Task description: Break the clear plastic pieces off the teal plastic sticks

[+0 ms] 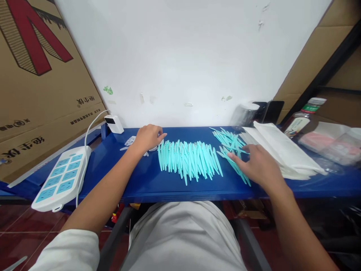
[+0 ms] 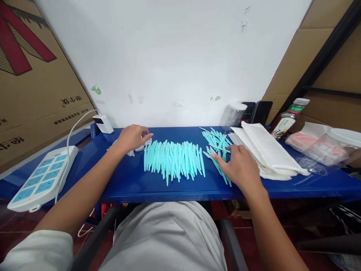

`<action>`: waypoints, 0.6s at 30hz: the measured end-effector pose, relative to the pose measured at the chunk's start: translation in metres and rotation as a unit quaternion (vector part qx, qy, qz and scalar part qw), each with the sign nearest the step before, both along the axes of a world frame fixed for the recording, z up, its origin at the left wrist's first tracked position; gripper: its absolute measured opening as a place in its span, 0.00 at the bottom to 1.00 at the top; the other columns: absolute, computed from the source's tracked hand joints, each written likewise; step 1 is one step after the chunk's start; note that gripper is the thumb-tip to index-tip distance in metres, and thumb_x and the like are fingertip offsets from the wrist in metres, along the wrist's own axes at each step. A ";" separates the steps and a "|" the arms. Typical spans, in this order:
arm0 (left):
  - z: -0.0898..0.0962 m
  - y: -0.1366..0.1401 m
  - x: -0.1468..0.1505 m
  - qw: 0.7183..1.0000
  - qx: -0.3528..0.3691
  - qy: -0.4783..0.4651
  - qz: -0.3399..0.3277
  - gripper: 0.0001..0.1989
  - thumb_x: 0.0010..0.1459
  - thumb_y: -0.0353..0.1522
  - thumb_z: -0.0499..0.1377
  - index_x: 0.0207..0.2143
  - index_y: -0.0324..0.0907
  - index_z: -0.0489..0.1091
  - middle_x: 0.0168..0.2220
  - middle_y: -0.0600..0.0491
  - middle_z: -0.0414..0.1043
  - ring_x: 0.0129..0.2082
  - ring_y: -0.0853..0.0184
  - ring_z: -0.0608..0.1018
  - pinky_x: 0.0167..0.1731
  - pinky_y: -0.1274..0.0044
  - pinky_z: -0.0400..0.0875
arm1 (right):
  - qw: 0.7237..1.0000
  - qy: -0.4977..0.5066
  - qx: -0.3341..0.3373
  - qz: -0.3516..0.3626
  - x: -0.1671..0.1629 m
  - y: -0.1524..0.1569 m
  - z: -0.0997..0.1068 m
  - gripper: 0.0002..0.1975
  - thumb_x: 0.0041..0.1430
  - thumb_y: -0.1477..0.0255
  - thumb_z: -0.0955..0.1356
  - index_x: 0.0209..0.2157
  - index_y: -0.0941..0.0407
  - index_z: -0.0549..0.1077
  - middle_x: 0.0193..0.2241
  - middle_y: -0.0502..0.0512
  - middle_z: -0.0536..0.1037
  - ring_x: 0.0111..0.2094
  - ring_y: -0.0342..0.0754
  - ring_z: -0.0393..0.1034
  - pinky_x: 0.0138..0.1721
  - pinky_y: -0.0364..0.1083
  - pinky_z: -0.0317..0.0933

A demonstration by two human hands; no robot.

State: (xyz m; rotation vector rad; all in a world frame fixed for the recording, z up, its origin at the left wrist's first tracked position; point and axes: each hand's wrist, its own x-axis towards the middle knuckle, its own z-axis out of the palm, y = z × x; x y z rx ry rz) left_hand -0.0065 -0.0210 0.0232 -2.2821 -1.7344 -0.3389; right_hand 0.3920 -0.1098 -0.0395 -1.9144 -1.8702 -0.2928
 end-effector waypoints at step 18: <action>0.002 -0.001 0.002 1.000 0.001 -0.006 -0.010 0.19 0.67 0.46 0.55 0.38 0.43 0.80 0.35 0.44 0.80 0.36 0.56 0.79 0.34 0.71 0.68 | 0.971 -0.213 -0.112 -0.010 -0.014 0.016 -0.015 0.20 0.75 0.69 0.56 0.46 0.71 0.71 0.40 0.80 0.76 0.42 0.67 0.77 0.37 0.54 0.67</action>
